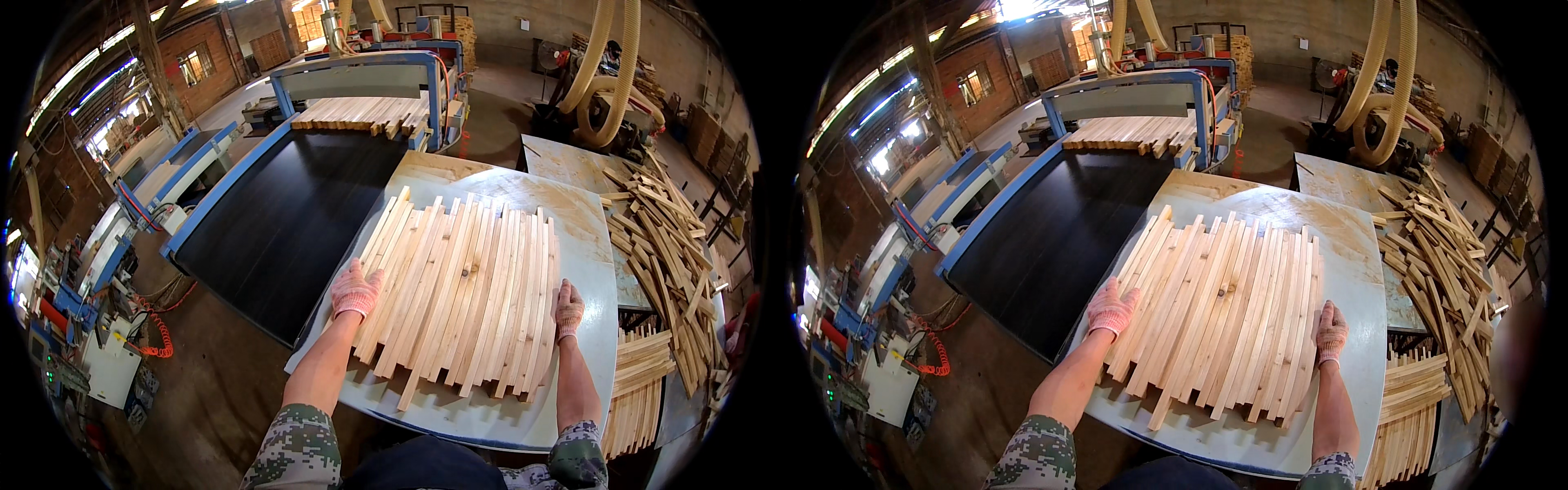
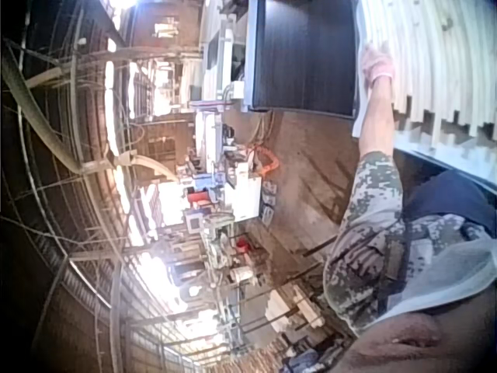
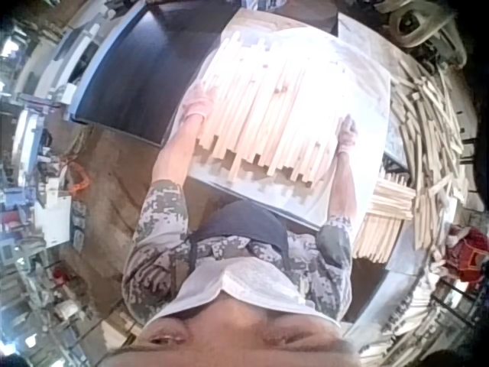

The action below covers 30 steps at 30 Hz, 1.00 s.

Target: The person repeatedly picks up stacks of light-colored wooden planks from a metal table and places them onto a conveyor belt. The person wears pink gloves and a camouflage shirt while performing this repetitive stacking task in a workshop environment.

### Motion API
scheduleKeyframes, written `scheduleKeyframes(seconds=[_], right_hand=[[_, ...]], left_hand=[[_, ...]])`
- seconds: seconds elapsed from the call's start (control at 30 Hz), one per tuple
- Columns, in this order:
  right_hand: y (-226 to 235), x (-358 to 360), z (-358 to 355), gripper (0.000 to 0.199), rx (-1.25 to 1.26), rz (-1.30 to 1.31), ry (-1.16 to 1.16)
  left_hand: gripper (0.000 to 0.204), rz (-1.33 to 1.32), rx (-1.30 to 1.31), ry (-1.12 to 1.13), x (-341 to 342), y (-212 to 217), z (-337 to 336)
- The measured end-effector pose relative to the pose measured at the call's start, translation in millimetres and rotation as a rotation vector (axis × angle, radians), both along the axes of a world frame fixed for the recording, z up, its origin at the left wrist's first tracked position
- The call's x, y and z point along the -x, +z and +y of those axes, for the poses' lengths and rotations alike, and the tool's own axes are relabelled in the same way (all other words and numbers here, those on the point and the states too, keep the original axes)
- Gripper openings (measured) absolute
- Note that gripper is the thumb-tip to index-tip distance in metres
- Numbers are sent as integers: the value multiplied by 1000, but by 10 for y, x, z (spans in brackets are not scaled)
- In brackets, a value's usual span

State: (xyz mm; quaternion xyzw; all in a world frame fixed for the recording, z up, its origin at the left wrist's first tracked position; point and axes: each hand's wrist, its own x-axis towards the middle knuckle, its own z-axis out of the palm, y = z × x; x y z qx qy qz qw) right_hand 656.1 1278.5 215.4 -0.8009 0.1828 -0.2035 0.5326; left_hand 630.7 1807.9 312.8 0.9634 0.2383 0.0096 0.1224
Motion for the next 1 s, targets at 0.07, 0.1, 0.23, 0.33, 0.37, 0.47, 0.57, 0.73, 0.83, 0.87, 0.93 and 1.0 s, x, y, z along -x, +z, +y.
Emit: scheduleKeyframes(seconds=[0.07,0.1,0.23,0.33,0.37,0.47,0.57,0.73,0.83,0.87,0.93,1.0], right_hand=[[24,12,21,54,-5,2,6],[34,16,26,54,-5,-3,9],[18,2,4,55,2,-3,17],[6,-9,-10,55,-14,36,8],[-11,-18,-18,55,-22,24,8],[-49,-30,-40,55,-29,3,5],[-1,-12,2,55,-16,12,10],[2,-9,-3,55,25,-2,3],[-17,-13,-16,55,36,2,2],[-22,-14,-22,54,21,4,8],[-26,-16,-27,54,-12,8,21],[-35,-21,-32,54,-8,1,18]], left_hand=[[91,9,-2,3,0,2,5],[91,12,-2,4,-1,4,6],[91,13,-12,6,-10,-6,5],[91,26,1,14,-8,23,-10],[91,27,1,13,-12,13,-6],[91,0,29,11,-5,32,-18],[90,-10,40,17,20,61,-16],[90,-19,27,15,15,50,-13],[90,-3,22,11,18,72,-23],[91,10,19,4,17,75,-19],[92,27,13,0,20,75,-14],[92,36,7,4,16,69,-17]])
